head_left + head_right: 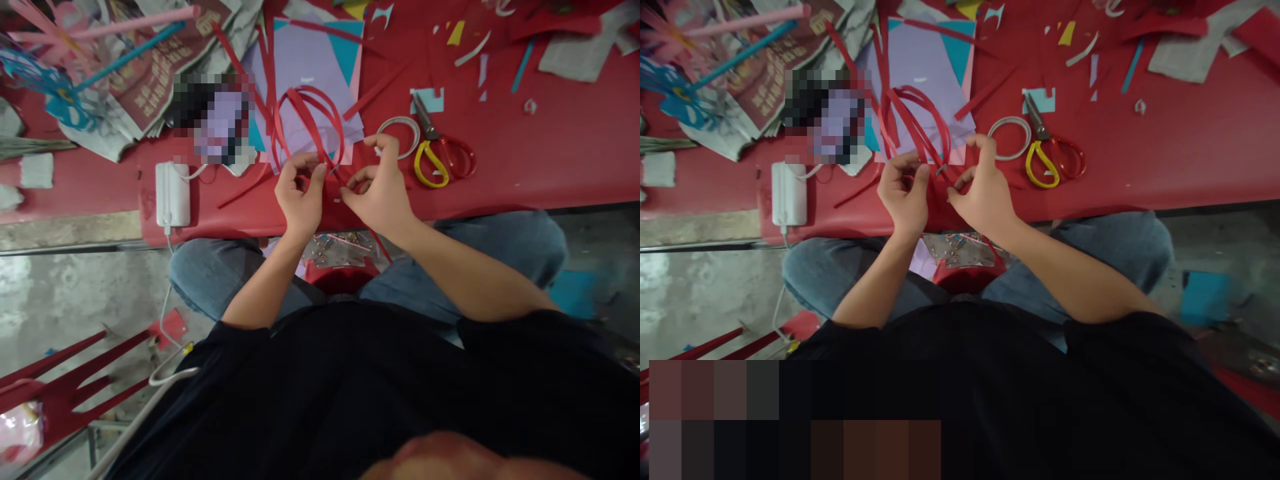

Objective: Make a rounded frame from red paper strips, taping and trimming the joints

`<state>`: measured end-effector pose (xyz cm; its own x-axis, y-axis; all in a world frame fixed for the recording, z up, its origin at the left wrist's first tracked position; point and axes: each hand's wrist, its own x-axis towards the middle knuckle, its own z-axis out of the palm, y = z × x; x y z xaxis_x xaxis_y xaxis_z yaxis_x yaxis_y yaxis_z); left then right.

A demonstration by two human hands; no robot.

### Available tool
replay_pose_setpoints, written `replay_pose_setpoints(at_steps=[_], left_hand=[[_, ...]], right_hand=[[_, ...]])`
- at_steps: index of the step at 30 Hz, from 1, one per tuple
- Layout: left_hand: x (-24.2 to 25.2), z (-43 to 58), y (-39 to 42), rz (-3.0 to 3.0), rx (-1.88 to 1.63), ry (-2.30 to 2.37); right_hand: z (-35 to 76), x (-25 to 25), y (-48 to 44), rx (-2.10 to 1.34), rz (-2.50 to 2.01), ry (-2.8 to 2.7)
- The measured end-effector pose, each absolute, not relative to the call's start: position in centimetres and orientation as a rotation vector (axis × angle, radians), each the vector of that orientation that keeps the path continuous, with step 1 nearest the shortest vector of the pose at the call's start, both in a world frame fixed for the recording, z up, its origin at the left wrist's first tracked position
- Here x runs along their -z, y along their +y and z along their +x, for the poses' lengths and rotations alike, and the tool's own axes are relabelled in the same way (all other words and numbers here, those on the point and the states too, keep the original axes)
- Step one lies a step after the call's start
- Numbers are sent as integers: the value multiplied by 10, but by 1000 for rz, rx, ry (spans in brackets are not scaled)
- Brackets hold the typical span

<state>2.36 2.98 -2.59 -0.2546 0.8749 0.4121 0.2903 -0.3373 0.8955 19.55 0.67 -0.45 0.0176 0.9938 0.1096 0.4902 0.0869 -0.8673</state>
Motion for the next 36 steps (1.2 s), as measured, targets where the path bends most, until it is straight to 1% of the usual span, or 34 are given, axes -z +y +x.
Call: replay_pose_setpoints(at_steps=[3,9,14,20,32,36], left_hand=[[26,23,29,1517,-1644,1438],[25,25,24,1600,-1557,1538],[25,27,18,1622,-1622,1405],[23,28,17,1618,-1663,1376],[22,34,12,1617,-1581,1324],[25,33,10,1584,-1622,1293]], right_hand=[[195,-1,4,-795,-1501,-1561],[194,-9,1,-810,-1491,-1536],[193,-12,-2,-801,-1477,-1525],[192,-12,-4,-778,-1473,-1535],[192,-19,-6,-727,-1493,-1565],[193,-21,-7,-727,-1501,-1563]])
